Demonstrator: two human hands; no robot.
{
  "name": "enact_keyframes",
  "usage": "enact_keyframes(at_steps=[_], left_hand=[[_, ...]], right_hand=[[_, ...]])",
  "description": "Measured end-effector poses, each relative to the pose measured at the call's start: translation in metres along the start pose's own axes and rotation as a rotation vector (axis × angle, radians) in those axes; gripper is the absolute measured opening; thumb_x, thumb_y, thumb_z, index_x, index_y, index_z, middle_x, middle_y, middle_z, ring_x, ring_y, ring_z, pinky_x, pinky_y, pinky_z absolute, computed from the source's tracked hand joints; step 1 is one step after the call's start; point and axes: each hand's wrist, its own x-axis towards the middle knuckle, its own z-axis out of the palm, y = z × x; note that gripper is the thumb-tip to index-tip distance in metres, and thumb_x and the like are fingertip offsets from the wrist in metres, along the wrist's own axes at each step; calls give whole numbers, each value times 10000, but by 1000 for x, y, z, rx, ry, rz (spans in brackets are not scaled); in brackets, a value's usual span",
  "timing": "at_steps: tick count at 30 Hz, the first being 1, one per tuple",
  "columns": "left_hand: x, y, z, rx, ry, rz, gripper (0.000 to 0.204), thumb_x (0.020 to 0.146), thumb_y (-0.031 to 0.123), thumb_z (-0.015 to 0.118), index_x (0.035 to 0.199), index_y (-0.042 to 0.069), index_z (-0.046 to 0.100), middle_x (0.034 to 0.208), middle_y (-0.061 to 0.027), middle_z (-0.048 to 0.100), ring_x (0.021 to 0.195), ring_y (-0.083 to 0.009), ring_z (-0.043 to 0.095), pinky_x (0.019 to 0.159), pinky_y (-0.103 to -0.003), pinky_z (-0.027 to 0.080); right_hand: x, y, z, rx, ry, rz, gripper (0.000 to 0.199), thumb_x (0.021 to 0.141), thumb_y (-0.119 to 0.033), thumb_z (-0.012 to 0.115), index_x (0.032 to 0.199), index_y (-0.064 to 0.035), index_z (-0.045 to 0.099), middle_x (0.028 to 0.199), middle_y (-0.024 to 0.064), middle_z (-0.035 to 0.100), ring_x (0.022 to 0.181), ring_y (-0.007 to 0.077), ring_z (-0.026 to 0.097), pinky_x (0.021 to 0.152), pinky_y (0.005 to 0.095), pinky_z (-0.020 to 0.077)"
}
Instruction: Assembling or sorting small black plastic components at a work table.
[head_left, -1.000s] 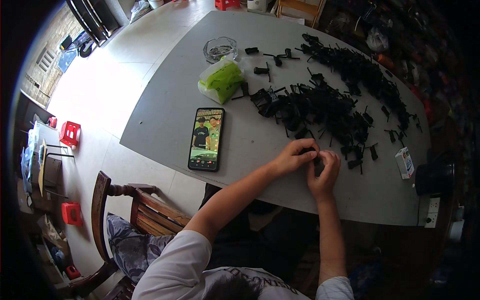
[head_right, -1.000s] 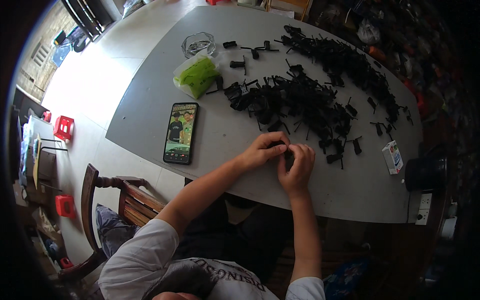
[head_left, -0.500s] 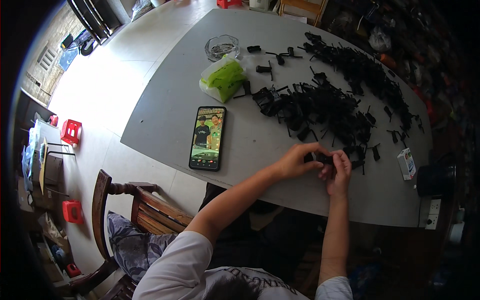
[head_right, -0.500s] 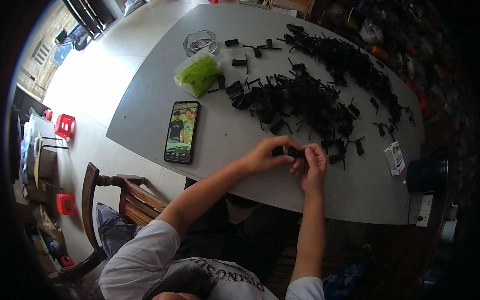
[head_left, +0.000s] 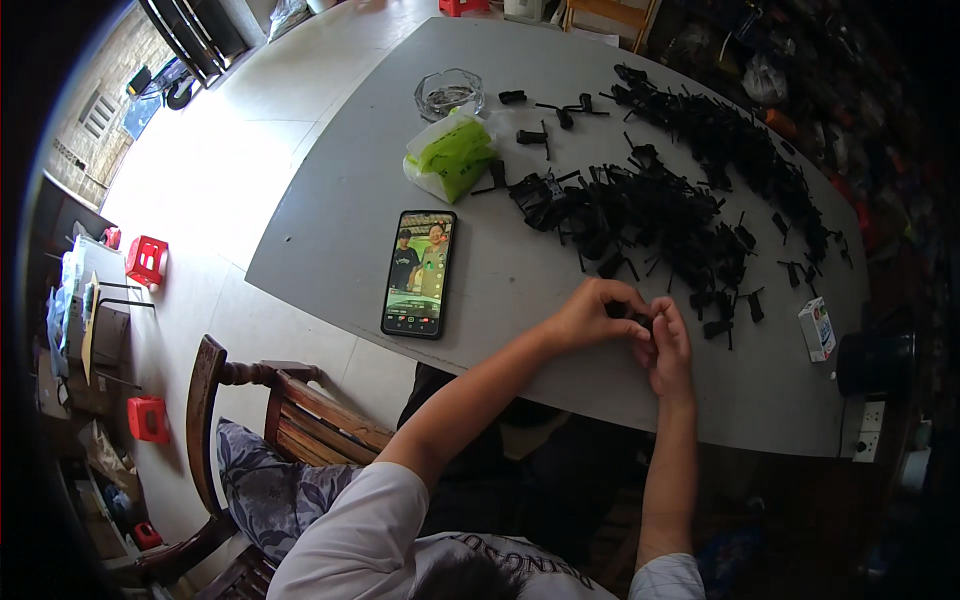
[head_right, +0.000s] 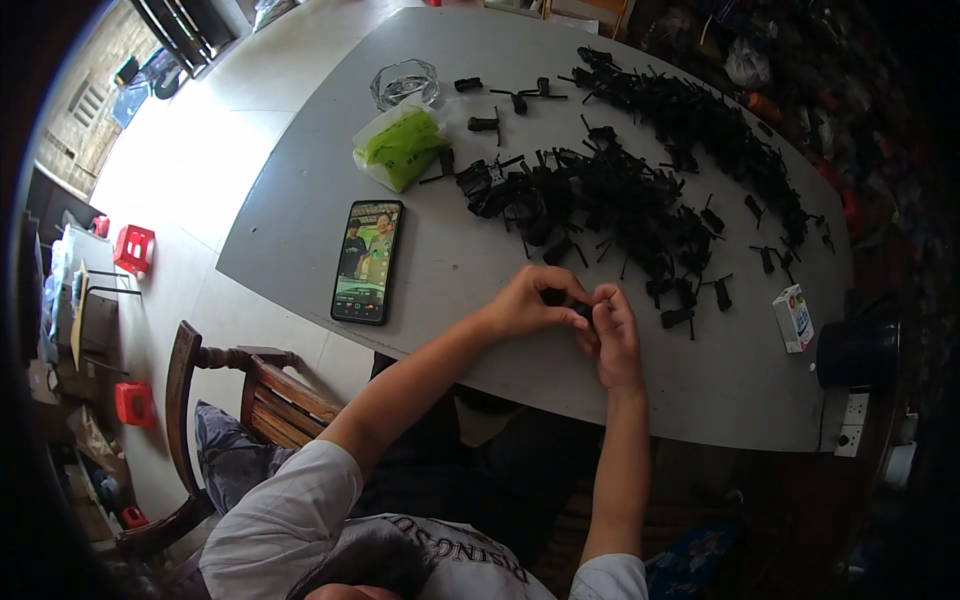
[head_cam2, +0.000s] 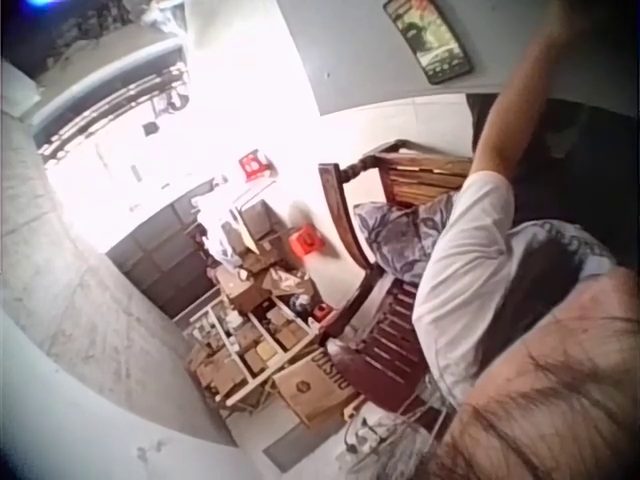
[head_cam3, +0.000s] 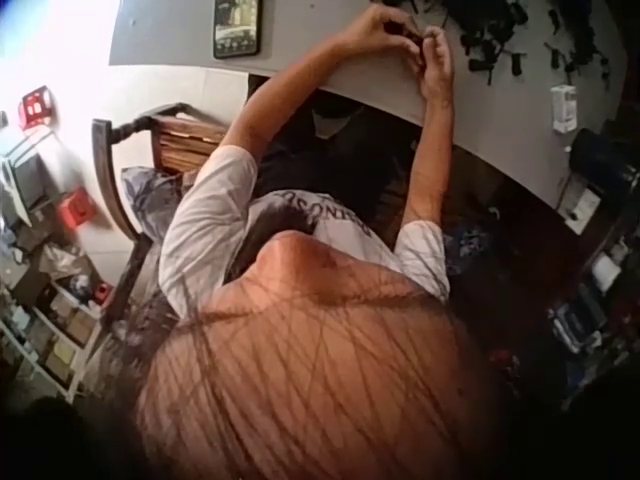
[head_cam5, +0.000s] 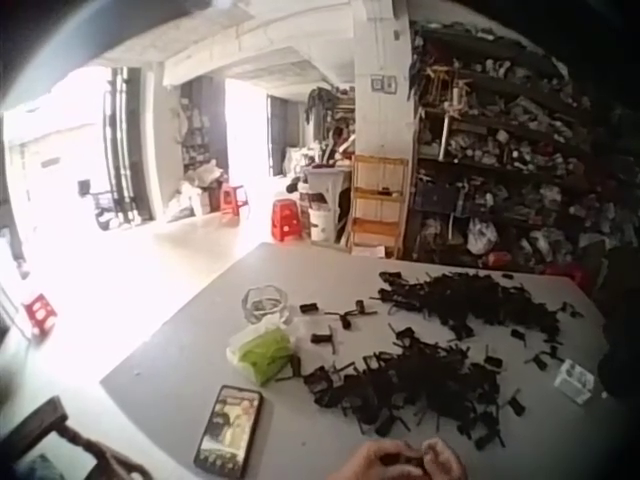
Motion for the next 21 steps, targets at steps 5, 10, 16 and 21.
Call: enact_keyframes(at_steps=[5, 10, 16, 21], left_hand=[[2, 2, -20, -85, -191, 22, 225, 655, 105, 782, 830, 12, 675, 701, -36, 615, 639, -98, 537, 613, -237, 434], [3, 7, -19, -270, -332, -133, 233, 632, 105, 797, 818, 20, 685, 664, -16, 562, 641, -99, 507, 610, -248, 413], [1, 8, -21, -187, -337, -48, 228, 637, 114, 795, 802, 12, 677, 667, -22, 561, 655, -100, 509, 620, -251, 415], [5, -3, -6, -422, -45, -142, 202, 762, 174, 720, 854, 10, 647, 744, 7, 572, 662, -92, 514, 608, -231, 413]], right_hand=[[-10, -16, 8, 171, -289, 290, 339, 915, -324, 525, 1052, -15, 504, 717, -10, 451, 544, 61, 392, 463, 185, 326], [-9, -2, -7, 128, -402, 296, 412, 894, -310, 560, 1108, 32, 478, 771, -1, 463, 533, 57, 382, 440, 186, 335], [-11, -2, 0, 11, -381, 203, 344, 913, -303, 527, 1048, 11, 496, 709, 2, 455, 538, 60, 390, 440, 191, 348], [0, 14, -8, -203, -68, -37, 300, 943, -305, 466, 931, -23, 565, 768, 29, 529, 596, 90, 488, 523, 223, 377]])
